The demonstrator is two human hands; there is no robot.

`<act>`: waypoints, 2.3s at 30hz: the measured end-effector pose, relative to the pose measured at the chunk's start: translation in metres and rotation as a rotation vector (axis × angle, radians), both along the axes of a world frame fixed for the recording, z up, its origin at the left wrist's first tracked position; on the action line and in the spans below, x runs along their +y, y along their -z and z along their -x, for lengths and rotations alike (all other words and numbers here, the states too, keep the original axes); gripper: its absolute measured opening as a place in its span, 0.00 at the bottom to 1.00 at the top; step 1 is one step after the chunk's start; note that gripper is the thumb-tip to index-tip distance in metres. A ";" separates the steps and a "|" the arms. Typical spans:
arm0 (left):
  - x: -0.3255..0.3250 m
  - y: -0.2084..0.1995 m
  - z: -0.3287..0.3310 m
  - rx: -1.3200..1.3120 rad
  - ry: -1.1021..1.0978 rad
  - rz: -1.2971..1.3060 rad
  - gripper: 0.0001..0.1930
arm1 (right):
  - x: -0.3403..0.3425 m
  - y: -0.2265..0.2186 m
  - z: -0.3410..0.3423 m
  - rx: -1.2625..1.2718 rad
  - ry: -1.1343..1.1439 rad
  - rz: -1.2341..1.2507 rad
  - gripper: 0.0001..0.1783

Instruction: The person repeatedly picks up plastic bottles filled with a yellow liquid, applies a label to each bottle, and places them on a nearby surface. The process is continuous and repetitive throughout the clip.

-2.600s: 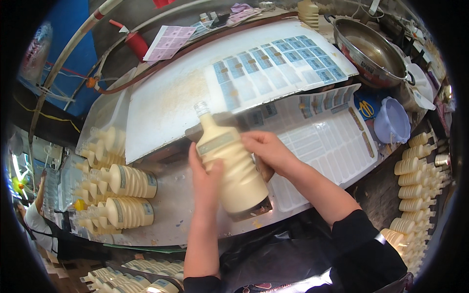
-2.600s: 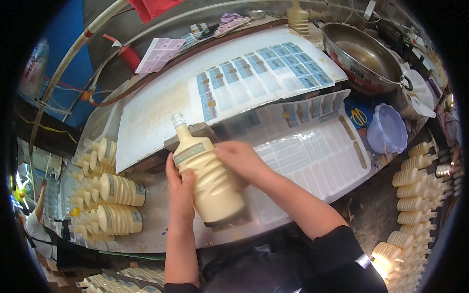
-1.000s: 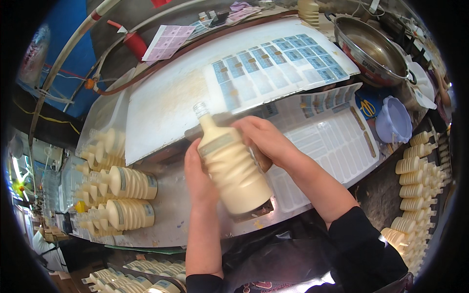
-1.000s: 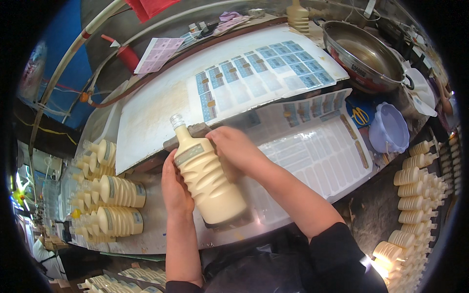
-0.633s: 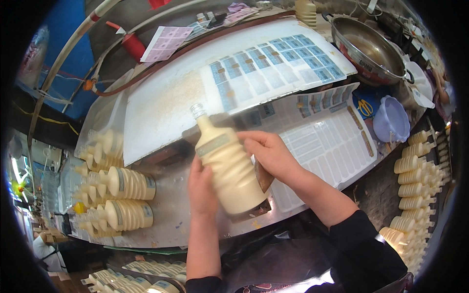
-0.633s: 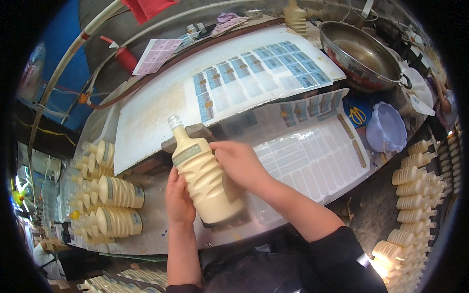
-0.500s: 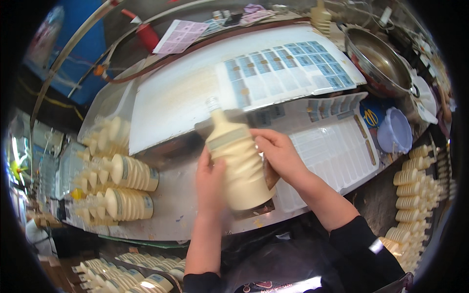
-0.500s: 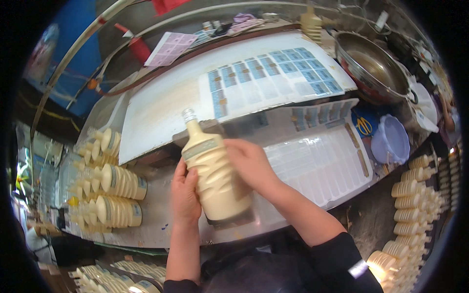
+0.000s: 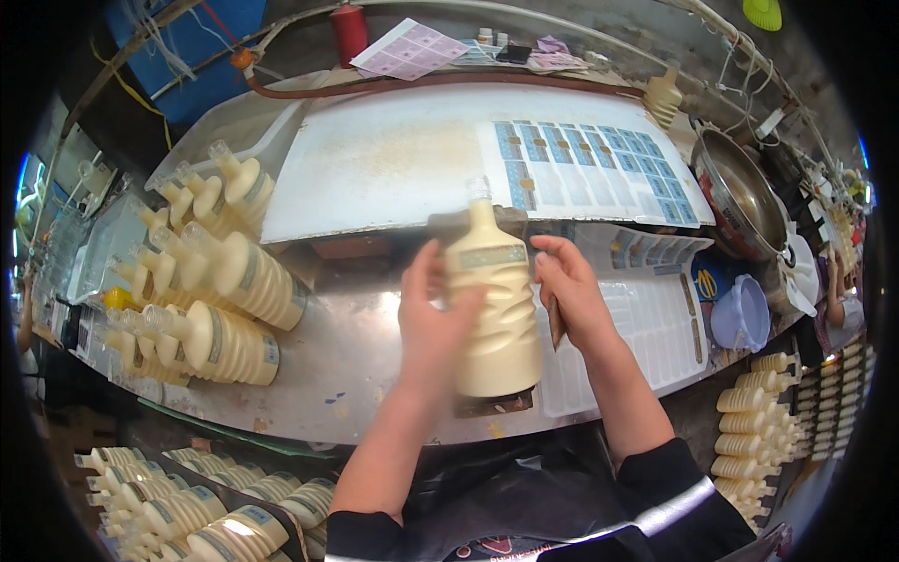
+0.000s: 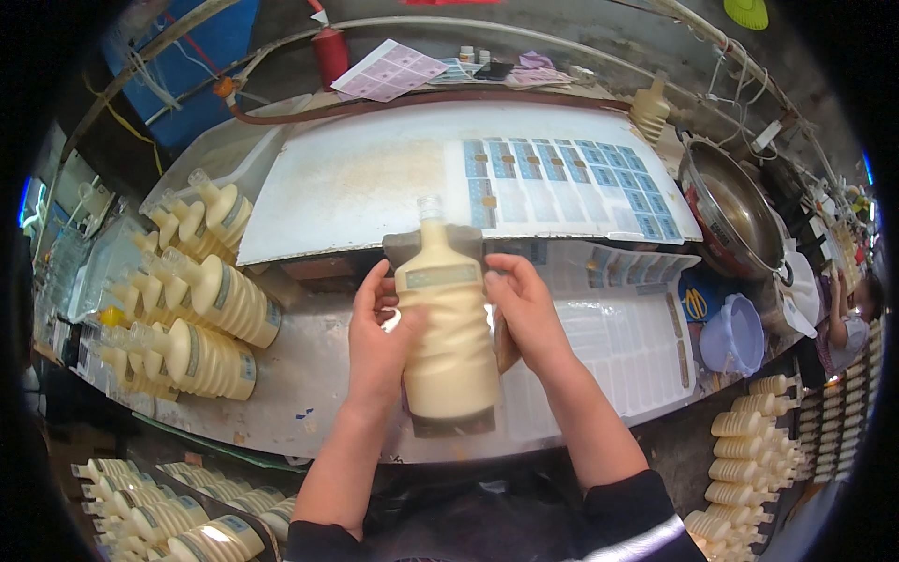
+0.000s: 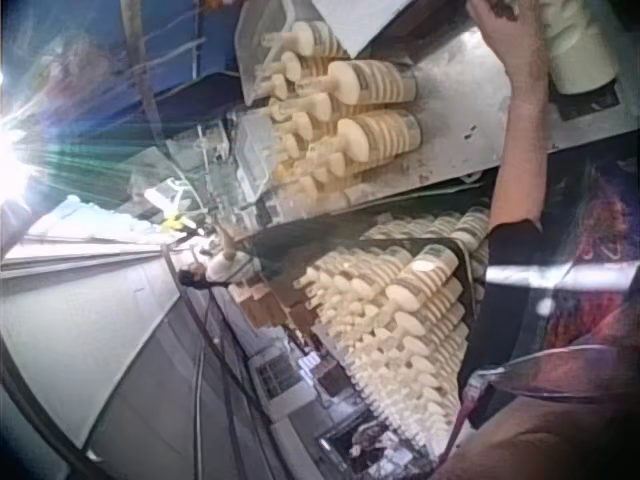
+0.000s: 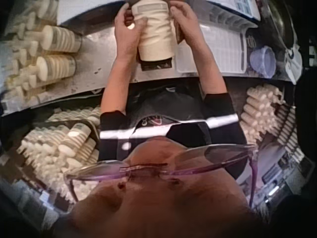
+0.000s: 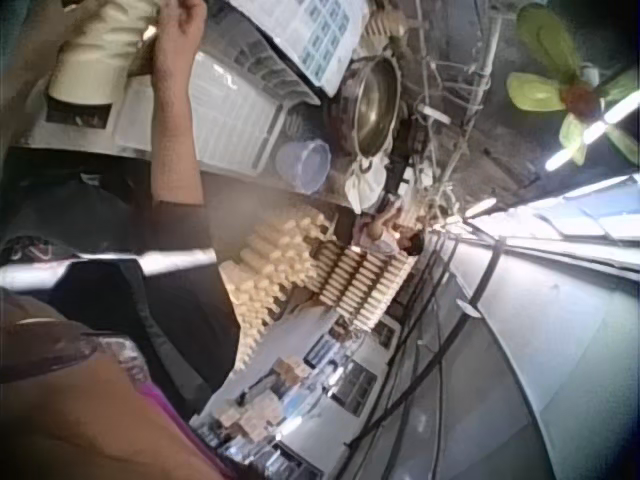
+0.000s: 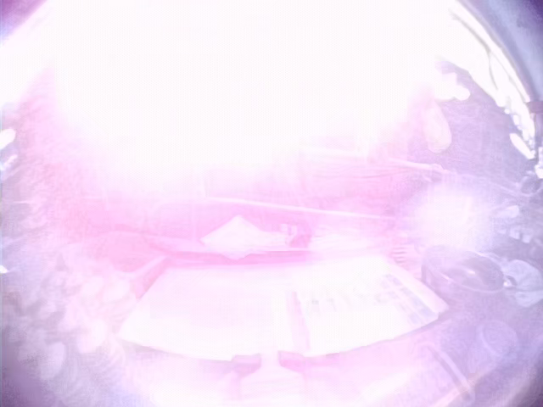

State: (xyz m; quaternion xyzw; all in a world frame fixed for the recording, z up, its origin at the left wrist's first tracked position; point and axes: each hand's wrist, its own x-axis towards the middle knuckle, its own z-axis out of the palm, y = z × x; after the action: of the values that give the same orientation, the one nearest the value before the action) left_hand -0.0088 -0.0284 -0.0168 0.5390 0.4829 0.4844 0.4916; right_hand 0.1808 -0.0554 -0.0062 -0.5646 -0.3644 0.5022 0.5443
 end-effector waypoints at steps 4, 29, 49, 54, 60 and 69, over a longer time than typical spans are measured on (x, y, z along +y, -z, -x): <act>0.021 0.010 0.000 -0.366 0.032 0.153 0.19 | 0.020 -0.004 -0.002 0.000 -0.058 0.047 0.17; 0.022 -0.003 -0.010 -0.485 0.069 0.288 0.22 | 0.039 -0.045 -0.010 0.074 0.081 -0.138 0.18; 0.024 0.008 -0.005 -0.482 0.120 0.288 0.16 | 0.060 0.009 -0.014 -0.651 0.206 -0.483 0.19; 0.004 -0.011 -0.008 -0.394 0.215 0.209 0.32 | 0.057 -0.016 0.010 -0.560 0.094 -0.342 0.20; 0.005 -0.005 -0.017 -0.219 0.143 0.168 0.39 | 0.056 -0.047 0.057 -0.904 0.023 -0.355 0.19; 0.007 0.005 -0.014 -0.104 0.106 0.124 0.41 | 0.056 -0.057 0.054 -1.102 0.043 -0.388 0.20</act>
State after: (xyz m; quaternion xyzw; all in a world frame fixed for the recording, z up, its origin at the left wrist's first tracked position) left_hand 0.0054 -0.0210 -0.0219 0.5067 0.4565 0.4541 0.5732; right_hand 0.1263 0.0005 0.0508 -0.6397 -0.6675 0.0472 0.3782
